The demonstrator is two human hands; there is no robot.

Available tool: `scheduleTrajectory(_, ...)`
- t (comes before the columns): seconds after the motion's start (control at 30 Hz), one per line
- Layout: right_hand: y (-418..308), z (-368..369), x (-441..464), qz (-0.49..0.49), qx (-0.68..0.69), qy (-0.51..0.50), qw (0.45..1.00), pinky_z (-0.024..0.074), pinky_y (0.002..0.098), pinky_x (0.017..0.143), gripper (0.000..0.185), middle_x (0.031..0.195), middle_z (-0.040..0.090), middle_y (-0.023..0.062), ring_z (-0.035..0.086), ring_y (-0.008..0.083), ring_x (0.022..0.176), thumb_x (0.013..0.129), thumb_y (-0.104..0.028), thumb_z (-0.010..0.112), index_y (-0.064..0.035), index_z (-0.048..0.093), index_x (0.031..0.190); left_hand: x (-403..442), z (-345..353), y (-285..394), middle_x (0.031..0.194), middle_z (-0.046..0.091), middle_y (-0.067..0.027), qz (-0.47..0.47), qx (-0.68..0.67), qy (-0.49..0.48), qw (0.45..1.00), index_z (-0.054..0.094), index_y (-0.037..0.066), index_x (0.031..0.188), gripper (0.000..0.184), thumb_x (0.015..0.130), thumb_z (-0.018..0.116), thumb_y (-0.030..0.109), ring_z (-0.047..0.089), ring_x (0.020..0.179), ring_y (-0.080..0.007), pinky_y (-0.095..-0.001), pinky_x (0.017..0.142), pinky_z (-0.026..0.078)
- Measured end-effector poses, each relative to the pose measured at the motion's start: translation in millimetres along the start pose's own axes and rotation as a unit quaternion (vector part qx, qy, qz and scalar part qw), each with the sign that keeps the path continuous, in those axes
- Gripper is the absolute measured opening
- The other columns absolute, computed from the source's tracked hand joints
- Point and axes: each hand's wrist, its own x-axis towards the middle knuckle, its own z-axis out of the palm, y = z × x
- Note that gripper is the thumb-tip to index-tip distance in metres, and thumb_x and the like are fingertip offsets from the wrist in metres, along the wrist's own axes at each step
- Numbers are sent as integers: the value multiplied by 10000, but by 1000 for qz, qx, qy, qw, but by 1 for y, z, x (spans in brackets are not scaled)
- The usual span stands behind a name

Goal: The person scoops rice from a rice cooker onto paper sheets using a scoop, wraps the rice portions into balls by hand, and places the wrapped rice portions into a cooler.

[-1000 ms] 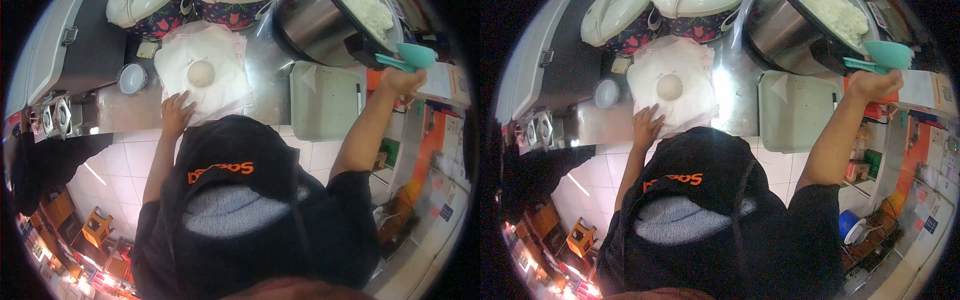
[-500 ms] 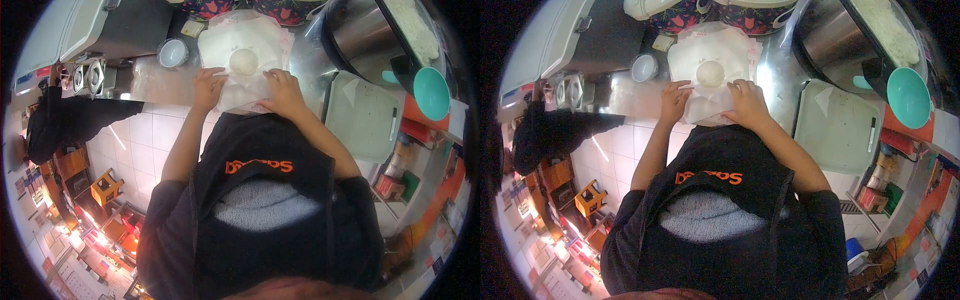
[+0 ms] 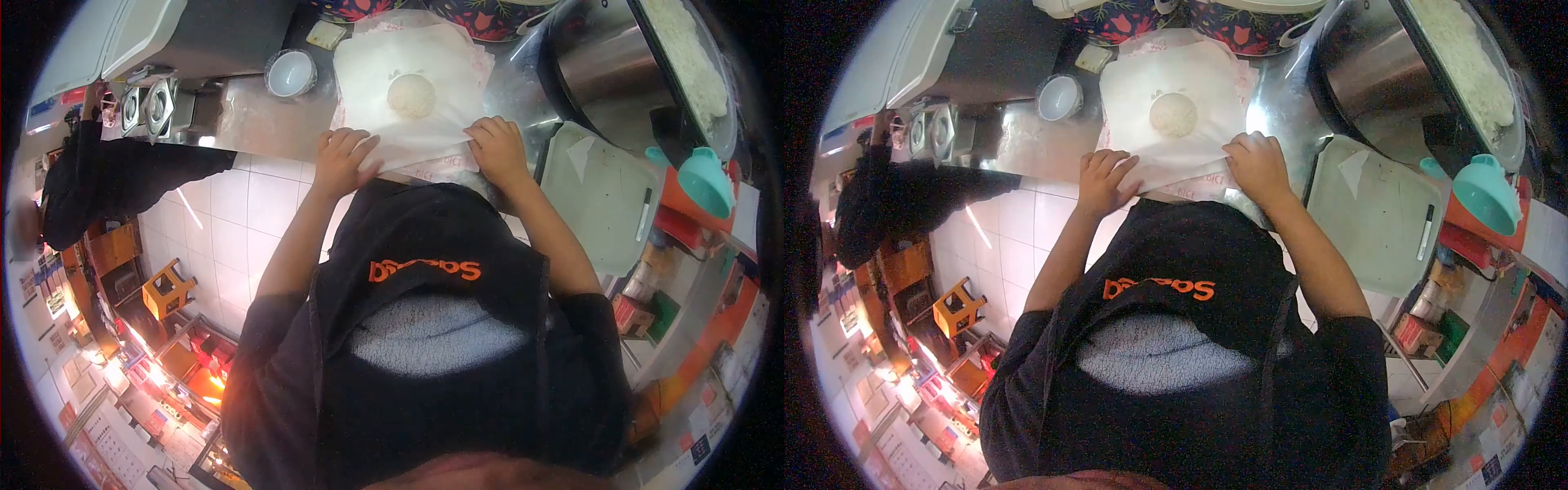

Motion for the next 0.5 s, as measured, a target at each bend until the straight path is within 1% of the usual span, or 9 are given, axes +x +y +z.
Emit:
scheduleTrajectory(0.1,0,1,-2,14,12,-9,1000,434,401,796,130,934,663,20,593,239,922,836,-187,629,-116,707,913,10,-7,34,1156,619,-27,-39,-37,-3,999,618,157,1214,554,721,794,338,566,1077,-232,-442,926,359)
scheduleTrajectory(0.17,-1,2,3,17,14,-9,1000,434,399,801,139,930,664,26,596,244,915,853,-215,636,-108,704,909,15,5,42,1153,621,-22,-63,-25,6,998,626,164,1207,538,715,787,310,566,1076,-228,-442,928,359)
scheduleTrajectory(0.23,-3,0,8,44,30,-12,999,433,399,809,139,930,668,31,600,247,905,858,-211,634,-95,698,904,18,8,40,1150,622,-17,-82,-13,13,996,634,170,1200,524,709,780,282,565,1076,-224,-441,930,358)
scheduleTrajectory(0.3,-3,-3,12,46,40,-9,998,432,399,811,134,929,668,31,600,248,903,867,-205,630,-95,696,905,19,6,34,1105,629,12,-92,43,5,995,652,165,1133,453,695,746,233,566,1060,-196,-439,891,376)
scheduleTrajectory(0.33,-3,-3,12,47,52,-7,997,431,399,813,130,929,669,31,600,248,902,875,-200,625,-94,693,906,18,6,28,1105,629,12,-92,42,5,995,652,165,1133,453,695,746,233,566,1060,-196,-439,891,376)
scheduleTrajectory(0.37,-2,-3,13,48,53,-8,997,431,399,813,130,929,669,31,600,248,902,875,-200,625,-94,693,906,18,6,21,1080,634,23,-104,64,44,992,668,165,1092,419,681,739,206,568,1043,-188,-436,880,376)
scheduleTrajectory(0.4,0,-3,13,41,52,-13,998,429,394,820,116,936,668,23,598,242,912,853,-179,631,-101,696,908,17,4,15,1054,639,33,-115,87,83,986,684,166,1051,388,666,732,180,570,1027,-181,-433,868,377)
scheduleTrajectory(0.43,2,-4,12,34,51,-19,998,426,389,828,113,943,668,16,595,235,921,830,-157,636,-108,699,911,16,3,11,1029,646,45,-99,71,106,987,704,182,993,344,651,731,155,571,1001,-177,-430,847,378)
scheduleTrajectory(0.5,4,-7,11,9,36,-19,999,423,385,835,135,955,667,6,591,226,935,798,-139,642,-117,702,916,10,0,7,1037,646,42,-98,44,83,991,706,189,990,354,641,733,130,568,1006,-185,-425,844,380)
